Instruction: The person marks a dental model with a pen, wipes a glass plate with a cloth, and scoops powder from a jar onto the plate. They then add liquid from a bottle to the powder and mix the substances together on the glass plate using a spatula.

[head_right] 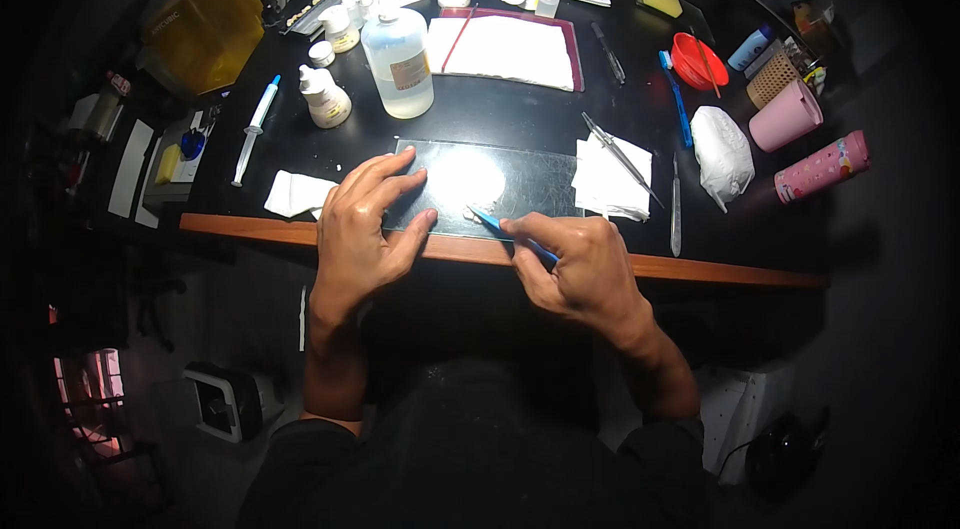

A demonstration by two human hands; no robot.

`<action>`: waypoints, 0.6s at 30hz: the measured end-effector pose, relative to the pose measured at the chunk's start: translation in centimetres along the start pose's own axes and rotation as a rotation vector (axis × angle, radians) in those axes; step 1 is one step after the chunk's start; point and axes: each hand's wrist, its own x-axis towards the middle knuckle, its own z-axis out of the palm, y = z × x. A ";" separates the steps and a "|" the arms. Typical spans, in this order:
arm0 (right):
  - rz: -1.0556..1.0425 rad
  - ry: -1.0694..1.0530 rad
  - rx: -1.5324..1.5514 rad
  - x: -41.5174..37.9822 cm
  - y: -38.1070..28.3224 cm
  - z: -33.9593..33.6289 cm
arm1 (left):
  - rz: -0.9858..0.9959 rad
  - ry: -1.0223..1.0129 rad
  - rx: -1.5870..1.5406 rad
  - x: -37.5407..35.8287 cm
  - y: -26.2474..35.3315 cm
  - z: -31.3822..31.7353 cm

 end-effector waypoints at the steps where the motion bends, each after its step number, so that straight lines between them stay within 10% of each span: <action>1: -0.037 0.020 -0.013 0.0 0.1 -0.1 | 0.000 -0.002 0.001 0.0 0.0 0.0; 18: -0.107 0.019 -0.296 0.5 -2.6 -1.7 | -0.002 -0.004 -0.008 0.1 0.1 -0.1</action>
